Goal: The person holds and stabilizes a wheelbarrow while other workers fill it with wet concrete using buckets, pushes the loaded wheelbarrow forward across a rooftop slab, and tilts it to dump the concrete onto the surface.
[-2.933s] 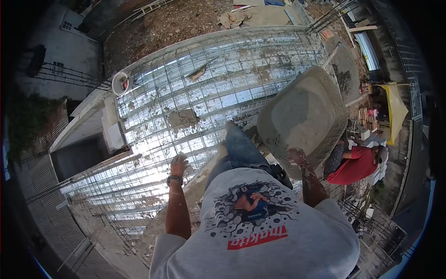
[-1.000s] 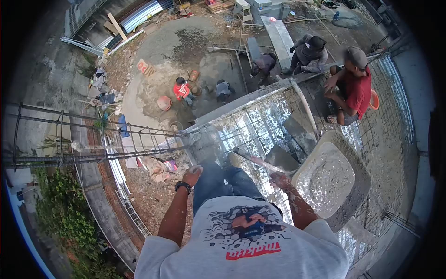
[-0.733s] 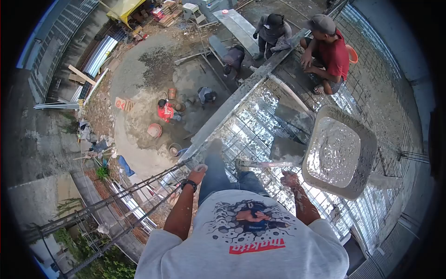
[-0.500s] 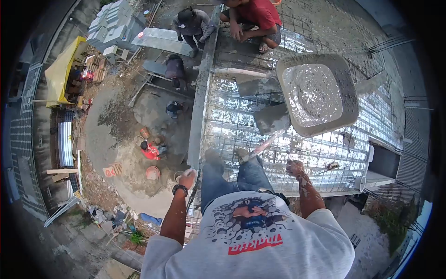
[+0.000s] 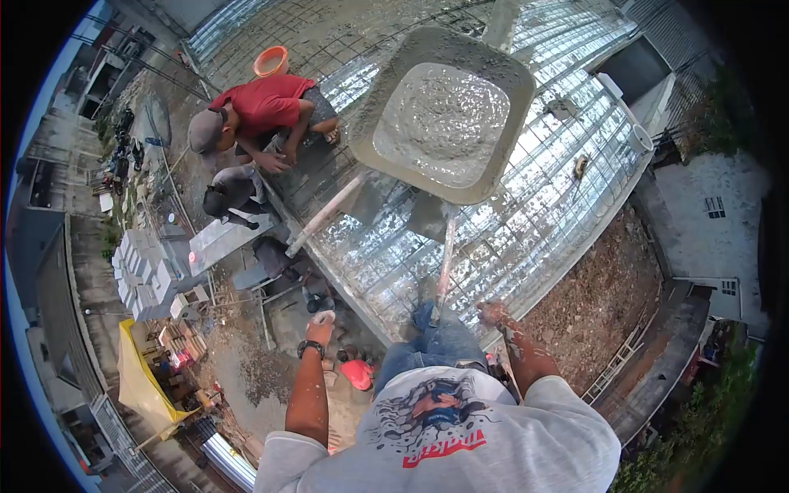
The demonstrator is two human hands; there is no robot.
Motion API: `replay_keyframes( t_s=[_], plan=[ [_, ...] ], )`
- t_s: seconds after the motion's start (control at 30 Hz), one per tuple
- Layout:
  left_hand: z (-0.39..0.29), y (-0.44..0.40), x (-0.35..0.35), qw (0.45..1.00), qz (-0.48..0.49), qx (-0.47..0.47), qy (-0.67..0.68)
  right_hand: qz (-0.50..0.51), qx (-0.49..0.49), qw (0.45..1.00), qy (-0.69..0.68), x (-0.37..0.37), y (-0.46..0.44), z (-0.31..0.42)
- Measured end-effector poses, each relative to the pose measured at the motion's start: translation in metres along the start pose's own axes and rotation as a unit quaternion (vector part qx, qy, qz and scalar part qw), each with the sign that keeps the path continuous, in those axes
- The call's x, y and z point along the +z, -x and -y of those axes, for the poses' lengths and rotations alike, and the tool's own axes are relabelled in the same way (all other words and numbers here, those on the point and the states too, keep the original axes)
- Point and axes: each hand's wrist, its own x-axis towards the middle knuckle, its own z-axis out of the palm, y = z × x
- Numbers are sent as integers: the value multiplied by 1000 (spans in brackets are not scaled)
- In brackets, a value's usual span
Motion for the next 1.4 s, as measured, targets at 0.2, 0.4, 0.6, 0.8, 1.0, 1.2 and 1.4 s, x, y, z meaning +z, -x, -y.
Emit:
replay_keyframes(
  t_s=[0.2,0.4,0.6,0.8,1.0,1.2,1.4],
  plan=[
    [-46,-99,1,997,64,16,-44,14,15,988,152,46,-36,1],
    [-19,-198,-10,937,-9,-34,-347,-125,80,988,-35,131,-43,26],
    [65,-326,-25,841,-98,-35,-531,-75,203,972,-90,139,-51,73],
    [10,-377,-48,858,177,-182,-446,-119,352,877,-306,167,-73,71],
    [39,-425,-69,721,395,1,-570,-102,221,964,-108,158,-64,67],
    [-106,-439,-122,806,209,-15,-554,-83,228,964,-111,180,-83,126],
    [-104,-534,-136,740,231,115,-621,-94,251,938,-218,136,-82,214]
  ],
)
